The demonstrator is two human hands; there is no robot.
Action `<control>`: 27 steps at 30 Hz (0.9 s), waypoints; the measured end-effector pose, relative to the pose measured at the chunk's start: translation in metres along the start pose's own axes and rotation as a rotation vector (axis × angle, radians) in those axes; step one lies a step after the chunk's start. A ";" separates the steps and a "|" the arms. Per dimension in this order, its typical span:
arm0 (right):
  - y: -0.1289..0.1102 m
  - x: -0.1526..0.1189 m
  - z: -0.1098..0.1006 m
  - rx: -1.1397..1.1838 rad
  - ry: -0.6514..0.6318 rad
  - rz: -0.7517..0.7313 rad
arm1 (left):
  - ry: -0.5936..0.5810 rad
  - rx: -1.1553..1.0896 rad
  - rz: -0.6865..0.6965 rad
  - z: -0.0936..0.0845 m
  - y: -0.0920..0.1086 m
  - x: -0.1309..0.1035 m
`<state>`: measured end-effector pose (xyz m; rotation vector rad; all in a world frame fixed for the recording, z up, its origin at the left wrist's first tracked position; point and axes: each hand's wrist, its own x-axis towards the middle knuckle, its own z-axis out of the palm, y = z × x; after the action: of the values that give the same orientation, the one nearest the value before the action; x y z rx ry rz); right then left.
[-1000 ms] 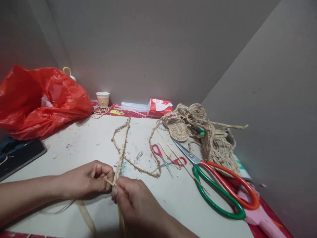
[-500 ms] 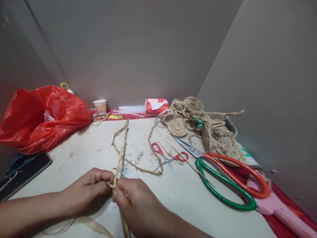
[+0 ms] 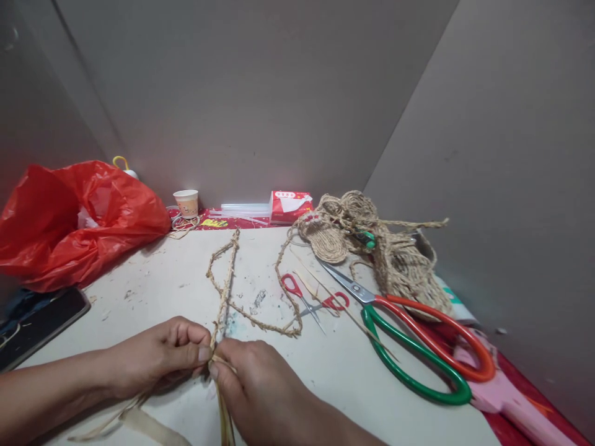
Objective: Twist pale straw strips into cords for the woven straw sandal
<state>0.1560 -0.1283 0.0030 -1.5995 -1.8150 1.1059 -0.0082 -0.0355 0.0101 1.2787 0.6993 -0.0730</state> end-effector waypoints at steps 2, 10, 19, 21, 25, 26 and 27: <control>-0.003 0.000 -0.005 0.033 -0.013 0.061 | 0.019 0.031 0.023 0.000 0.000 0.000; -0.002 -0.002 0.003 0.454 -0.078 0.196 | 0.035 0.096 0.162 0.004 -0.009 0.000; 0.001 -0.004 0.028 -0.009 0.105 -0.001 | 0.102 -0.143 0.173 0.016 -0.018 0.002; 0.009 -0.005 0.035 -0.202 0.143 -0.035 | 0.165 -0.180 0.141 0.019 -0.023 0.002; 0.030 -0.012 0.054 -0.390 0.200 -0.131 | 0.236 -0.272 0.060 0.024 -0.027 0.000; 0.033 -0.016 0.059 -0.330 0.176 -0.142 | 0.236 -0.295 0.041 0.025 -0.027 -0.001; 0.035 -0.023 0.063 -0.227 0.132 -0.150 | 0.234 -0.310 0.030 0.026 -0.026 -0.002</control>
<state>0.1319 -0.1670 -0.0570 -1.5879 -1.9910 0.7317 -0.0092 -0.0672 -0.0079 1.0069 0.8547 0.2062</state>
